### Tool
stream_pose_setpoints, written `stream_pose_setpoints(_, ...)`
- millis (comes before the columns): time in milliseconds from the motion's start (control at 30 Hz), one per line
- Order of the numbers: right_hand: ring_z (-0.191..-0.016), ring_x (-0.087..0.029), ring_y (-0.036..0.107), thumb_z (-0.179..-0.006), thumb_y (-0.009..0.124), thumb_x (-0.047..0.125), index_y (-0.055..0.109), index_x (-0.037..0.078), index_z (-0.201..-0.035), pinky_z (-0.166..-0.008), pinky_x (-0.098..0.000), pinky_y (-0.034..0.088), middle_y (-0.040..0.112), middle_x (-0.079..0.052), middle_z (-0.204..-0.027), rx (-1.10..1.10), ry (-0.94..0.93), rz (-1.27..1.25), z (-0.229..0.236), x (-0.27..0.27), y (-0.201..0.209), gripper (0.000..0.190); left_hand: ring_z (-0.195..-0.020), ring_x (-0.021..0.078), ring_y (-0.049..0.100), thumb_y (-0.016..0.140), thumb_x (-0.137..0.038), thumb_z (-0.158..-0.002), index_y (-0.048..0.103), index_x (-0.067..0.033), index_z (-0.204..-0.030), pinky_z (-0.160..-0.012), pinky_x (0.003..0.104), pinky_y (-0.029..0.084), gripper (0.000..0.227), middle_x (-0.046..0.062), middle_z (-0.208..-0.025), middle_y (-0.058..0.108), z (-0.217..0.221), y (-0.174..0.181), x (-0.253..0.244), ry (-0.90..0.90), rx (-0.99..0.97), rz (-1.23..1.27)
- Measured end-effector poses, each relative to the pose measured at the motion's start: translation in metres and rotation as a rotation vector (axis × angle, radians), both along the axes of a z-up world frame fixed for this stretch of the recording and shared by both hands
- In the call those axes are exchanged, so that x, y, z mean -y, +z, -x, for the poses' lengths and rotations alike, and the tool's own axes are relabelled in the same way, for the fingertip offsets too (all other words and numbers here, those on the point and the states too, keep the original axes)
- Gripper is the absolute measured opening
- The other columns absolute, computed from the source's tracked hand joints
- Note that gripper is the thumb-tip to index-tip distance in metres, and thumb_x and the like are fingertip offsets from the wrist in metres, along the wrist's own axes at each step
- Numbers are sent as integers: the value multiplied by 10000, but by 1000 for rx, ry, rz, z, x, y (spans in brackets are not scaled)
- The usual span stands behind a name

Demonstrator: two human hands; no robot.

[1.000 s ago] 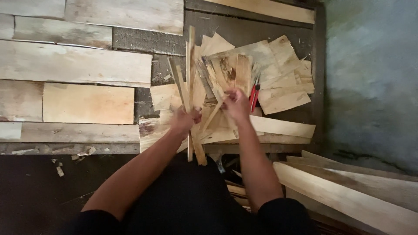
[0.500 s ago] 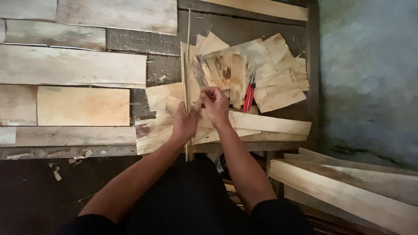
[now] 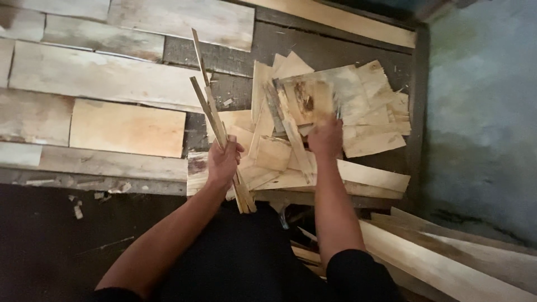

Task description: Trimming and sorting thin wood scraps or veneer using a utility knife.

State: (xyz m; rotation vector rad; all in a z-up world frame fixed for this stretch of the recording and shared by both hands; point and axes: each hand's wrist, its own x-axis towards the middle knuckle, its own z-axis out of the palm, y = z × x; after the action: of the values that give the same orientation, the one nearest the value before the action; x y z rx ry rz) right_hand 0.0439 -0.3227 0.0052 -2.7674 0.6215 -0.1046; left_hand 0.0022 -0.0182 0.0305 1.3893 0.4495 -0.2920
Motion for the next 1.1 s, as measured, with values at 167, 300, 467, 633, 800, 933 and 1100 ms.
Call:
stream_pose_setpoints(167, -1271, -385, 573, -882, 730, 243, 507, 62, -1444, -1043, -493, 481, 566, -200, -1403, 40, -217, -283, -5, 21, 16, 631, -551, 90, 505, 540, -257, -1091, 598, -47, -884, -492, 257, 423, 301, 45, -729, 623, 3, 2, -10, 63, 20, 83)
stream_pose_setpoints(300, -1188, -354, 640, -821, 773, 191, 615, 50, -1322, -1013, -459, 536, 641, -188, -1310, 237, -239, -271, -3, 34, 13, 544, -550, 92, 526, 522, -225, -1066, 541, -68, -1039, -482, 248, 438, 160, 70, -800, 676, -1, -1, -16, 194, 66, 164)
stream_pose_setpoints(467, -1069, -352, 647, -810, 768, 155, 640, 28, -1236, -873, -437, 556, 625, -215, -1222, 223, -62, -190, 6, -3, 32, 462, -515, 103, 507, 488, -240, -1088, 492, -54, -1051, -453, 248, 430, 190, 118, -811, 699, -12, 0, -24, 320, -55, 235)
stream_pose_setpoints(633, -937, -302, 706, -897, 743, 181, 699, 79, -1083, -837, -414, 565, 720, -131, -1021, -55, 105, -253, 25, -39, 22, 217, -496, 106, 501, 528, -213, -1082, 507, -48, -1064, -440, 247, 407, 167, 133, -827, 691, -9, -12, -28, 324, 34, 258)
stream_pose_setpoints(800, -861, -308, 683, -901, 734, 143, 703, 58, -1044, -758, -445, 537, 699, -141, -973, 36, 79, -261, 32, -44, 6, 169, -501, 103, 493, 576, -204, -1048, 601, -41, -1087, -432, 256, 407, 169, 113, -827, 706, -11, 2, -29, 187, 5, 205)
stream_pose_setpoints(933, -854, -240, 679, -941, 731, 162, 715, 67, -1045, -761, -399, 544, 708, -82, -965, 65, -25, -377, 25, -35, 2, 142, -543, 100, 524, 590, -213, -1058, 586, -39, -1071, -480, 250, 433, 175, 110, -847, 725, -12, -10, -27, 219, -18, 299)
stream_pose_setpoints(1100, -734, -98, 580, -965, 722, 118, 710, 31, -1042, -652, -274, 487, 672, 10, -852, 236, -72, -904, 16, -41, -14, 117, -569, 121, 578, 590, -229, -1040, 557, -43, -1071, -517, 279, 510, 191, 114, -848, 727, -13, -10, -28, 176, -49, 380)
